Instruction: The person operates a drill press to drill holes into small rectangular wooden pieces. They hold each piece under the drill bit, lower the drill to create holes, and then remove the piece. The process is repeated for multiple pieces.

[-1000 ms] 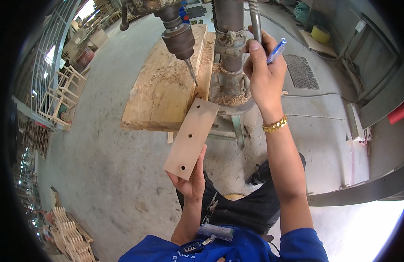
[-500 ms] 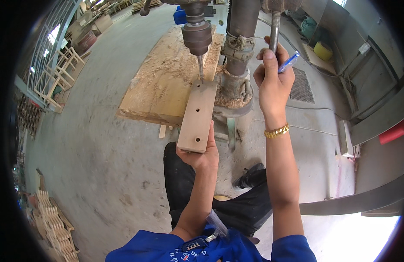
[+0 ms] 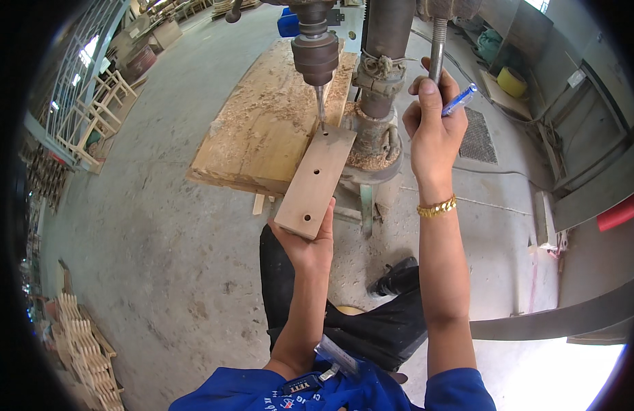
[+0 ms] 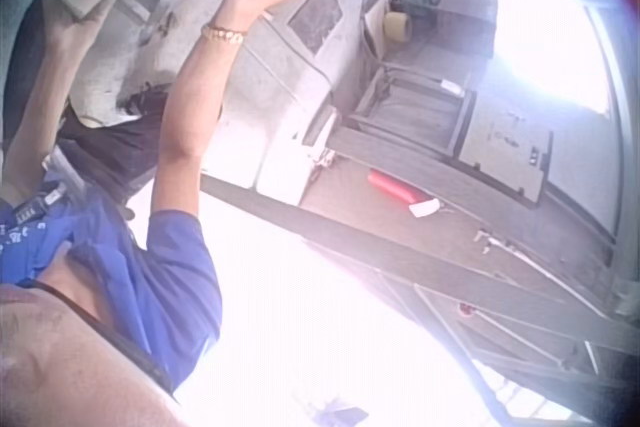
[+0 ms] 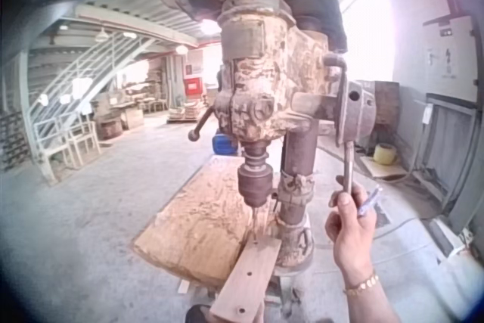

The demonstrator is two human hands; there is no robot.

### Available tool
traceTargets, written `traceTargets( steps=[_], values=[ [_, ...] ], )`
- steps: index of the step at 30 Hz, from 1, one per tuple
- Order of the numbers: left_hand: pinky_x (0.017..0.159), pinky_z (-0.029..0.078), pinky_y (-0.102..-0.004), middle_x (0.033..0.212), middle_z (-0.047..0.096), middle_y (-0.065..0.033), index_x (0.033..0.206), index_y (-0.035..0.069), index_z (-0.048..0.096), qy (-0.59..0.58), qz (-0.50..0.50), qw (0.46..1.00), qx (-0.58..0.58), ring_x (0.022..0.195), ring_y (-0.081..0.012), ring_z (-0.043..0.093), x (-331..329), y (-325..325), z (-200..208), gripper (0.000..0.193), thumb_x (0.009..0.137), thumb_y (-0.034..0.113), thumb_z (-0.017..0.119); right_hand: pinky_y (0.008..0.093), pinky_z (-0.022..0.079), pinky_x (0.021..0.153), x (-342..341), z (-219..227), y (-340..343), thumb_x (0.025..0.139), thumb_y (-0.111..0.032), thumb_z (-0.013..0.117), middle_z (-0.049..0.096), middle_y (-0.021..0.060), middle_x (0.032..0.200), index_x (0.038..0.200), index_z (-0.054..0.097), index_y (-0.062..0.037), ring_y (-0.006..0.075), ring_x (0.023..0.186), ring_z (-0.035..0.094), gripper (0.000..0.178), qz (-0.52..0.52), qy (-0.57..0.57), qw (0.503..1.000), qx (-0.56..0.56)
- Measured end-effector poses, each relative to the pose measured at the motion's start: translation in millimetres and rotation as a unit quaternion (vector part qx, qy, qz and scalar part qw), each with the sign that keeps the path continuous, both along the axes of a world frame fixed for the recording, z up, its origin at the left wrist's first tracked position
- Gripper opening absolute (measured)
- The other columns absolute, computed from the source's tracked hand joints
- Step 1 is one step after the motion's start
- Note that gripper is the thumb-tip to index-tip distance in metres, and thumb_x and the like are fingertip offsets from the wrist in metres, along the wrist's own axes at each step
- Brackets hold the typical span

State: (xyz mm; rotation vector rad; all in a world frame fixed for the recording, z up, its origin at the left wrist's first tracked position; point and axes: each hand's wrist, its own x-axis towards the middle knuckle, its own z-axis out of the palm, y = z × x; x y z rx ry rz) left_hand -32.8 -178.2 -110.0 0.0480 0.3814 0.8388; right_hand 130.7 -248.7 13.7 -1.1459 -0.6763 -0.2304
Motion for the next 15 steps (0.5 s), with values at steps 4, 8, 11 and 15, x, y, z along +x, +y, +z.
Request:
traceTargets(
  steps=[4, 8, 11, 15],
  values=[
    [0.087, 0.048, -0.044, 0.121, 0.052, -0.0096, 0.122, 0.01, 0.051, -0.087, -0.036, 0.992, -0.087, 0.107, -0.0308, 0.054, -7.5, 0.6, -9.8, 0.042, 0.089, 0.037, 0.047, 0.0176, 0.027, 0.042, -0.4, 1.7, -0.2, 0.096, -0.027, 0.052, 0.053, -0.0002, 0.083, 0.125, 0.048, 0.003, 0.0015, 0.048, 0.038, 0.042, -0.004, 0.004, 1.0, 0.0],
    [0.077, 0.043, -0.0395, 0.116, 0.053, -0.0114, 0.119, 0.008, 0.053, -0.112, -0.073, 0.977, -0.169, 0.101, -0.0315, 0.053, -18.0, 4.1, -17.4, 0.039, 0.088, 0.03, 0.046, 0.0176, 0.027, 0.042, -0.4, 1.1, 1.1, 0.096, -0.027, 0.052, 0.053, -0.0003, 0.083, 0.125, 0.048, 0.003, 0.0016, 0.048, 0.038, 0.042, -0.004, 0.002, 1.0, 0.004],
    [0.076, 0.044, -0.0395, 0.116, 0.054, -0.0124, 0.118, 0.007, 0.054, -0.051, -0.073, 0.99, -0.105, 0.1, -0.0324, 0.053, -19.3, 8.3, -21.8, 0.04, 0.089, 0.034, 0.046, 0.0175, 0.027, 0.042, -1.3, 1.6, 1.3, 0.096, -0.027, 0.052, 0.052, -0.0004, 0.082, 0.125, 0.048, 0.003, 0.0015, 0.048, 0.038, 0.042, -0.008, 0.009, 1.0, 0.006],
    [0.078, 0.049, -0.0411, 0.116, 0.055, -0.0142, 0.118, 0.007, 0.055, -0.021, -0.168, 0.985, -0.036, 0.102, -0.0345, 0.054, -28.9, 17.4, -21.5, 0.048, 0.092, 0.046, 0.046, 0.0175, 0.026, 0.041, -1.1, -0.4, 0.1, 0.096, -0.027, 0.052, 0.052, -0.0006, 0.082, 0.125, 0.048, 0.0031, 0.0015, 0.048, 0.038, 0.042, -0.013, 0.005, 1.0, 0.0]
  ],
)
